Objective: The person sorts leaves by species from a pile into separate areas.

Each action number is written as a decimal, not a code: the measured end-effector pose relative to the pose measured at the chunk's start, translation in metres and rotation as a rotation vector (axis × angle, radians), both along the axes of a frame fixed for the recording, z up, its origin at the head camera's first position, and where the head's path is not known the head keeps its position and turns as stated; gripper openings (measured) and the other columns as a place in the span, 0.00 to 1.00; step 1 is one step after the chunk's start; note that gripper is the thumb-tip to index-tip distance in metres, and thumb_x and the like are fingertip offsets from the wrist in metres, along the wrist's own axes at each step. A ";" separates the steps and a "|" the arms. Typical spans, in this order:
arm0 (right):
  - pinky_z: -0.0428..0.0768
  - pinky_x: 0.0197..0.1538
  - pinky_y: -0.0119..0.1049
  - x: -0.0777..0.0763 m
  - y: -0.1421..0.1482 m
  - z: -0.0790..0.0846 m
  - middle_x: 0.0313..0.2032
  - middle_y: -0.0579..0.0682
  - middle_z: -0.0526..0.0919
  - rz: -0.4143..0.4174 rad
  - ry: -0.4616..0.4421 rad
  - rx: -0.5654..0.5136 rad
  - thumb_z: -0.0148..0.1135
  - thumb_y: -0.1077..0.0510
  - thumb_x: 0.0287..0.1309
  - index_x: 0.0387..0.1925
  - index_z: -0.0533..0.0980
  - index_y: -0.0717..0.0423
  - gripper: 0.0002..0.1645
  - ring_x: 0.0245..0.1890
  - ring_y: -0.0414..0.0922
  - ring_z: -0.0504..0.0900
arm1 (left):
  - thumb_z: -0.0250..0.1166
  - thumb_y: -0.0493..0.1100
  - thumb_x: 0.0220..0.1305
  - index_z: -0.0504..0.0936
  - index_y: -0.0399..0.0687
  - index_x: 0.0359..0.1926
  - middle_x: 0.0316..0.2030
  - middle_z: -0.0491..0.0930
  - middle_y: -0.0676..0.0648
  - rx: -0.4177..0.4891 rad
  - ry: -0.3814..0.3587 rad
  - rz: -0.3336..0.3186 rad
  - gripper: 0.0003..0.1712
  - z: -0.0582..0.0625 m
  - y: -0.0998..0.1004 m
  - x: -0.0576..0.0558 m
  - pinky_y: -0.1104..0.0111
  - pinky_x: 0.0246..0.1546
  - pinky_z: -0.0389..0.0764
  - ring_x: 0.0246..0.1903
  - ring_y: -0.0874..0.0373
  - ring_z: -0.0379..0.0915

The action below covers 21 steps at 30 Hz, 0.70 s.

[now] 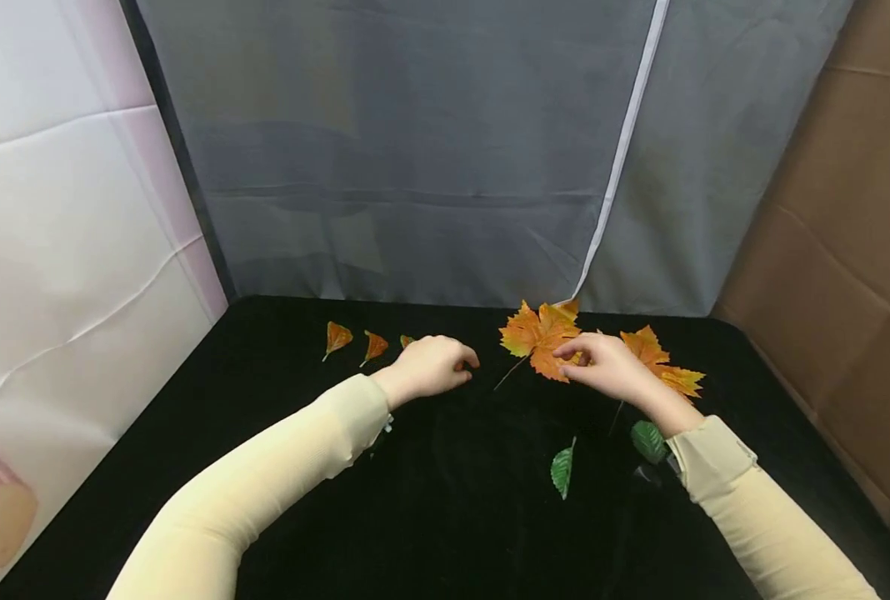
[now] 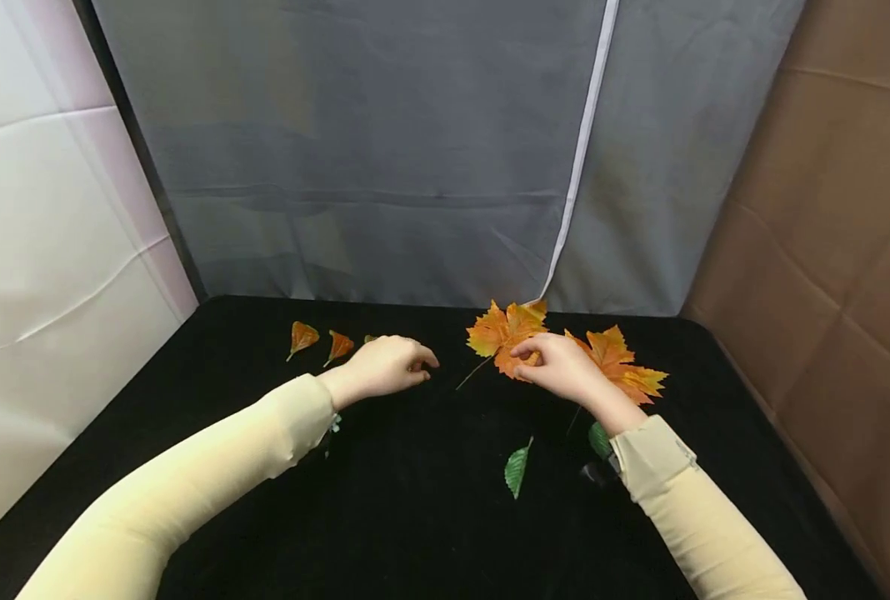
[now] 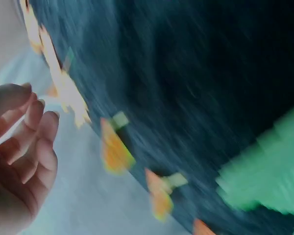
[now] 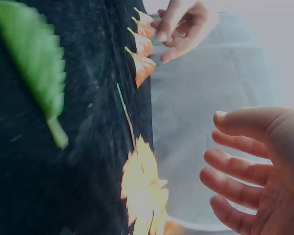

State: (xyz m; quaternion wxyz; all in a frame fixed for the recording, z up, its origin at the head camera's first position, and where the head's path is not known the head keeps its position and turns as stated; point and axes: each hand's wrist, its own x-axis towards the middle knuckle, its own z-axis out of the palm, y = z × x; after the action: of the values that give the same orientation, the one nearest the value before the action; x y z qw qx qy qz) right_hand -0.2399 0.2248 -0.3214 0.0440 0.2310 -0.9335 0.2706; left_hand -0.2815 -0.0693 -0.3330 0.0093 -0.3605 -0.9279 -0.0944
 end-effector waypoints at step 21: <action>0.78 0.28 0.35 0.069 0.109 -0.050 0.32 0.50 0.82 -0.310 -0.243 -0.187 0.67 0.55 0.57 0.54 0.76 0.68 0.27 0.27 0.39 0.77 | 0.62 0.43 0.68 0.73 0.58 0.65 0.63 0.72 0.55 0.010 -0.073 -0.614 0.26 -0.034 0.080 0.053 0.66 0.63 0.63 0.64 0.63 0.61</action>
State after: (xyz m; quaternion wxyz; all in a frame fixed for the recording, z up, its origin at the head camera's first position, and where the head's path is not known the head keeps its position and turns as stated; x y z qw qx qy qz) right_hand -0.1707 0.3333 -0.3713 -0.0065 0.0455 -0.9272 0.3718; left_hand -0.2286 0.0106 -0.3669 -0.0511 -0.6203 -0.7749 -0.1101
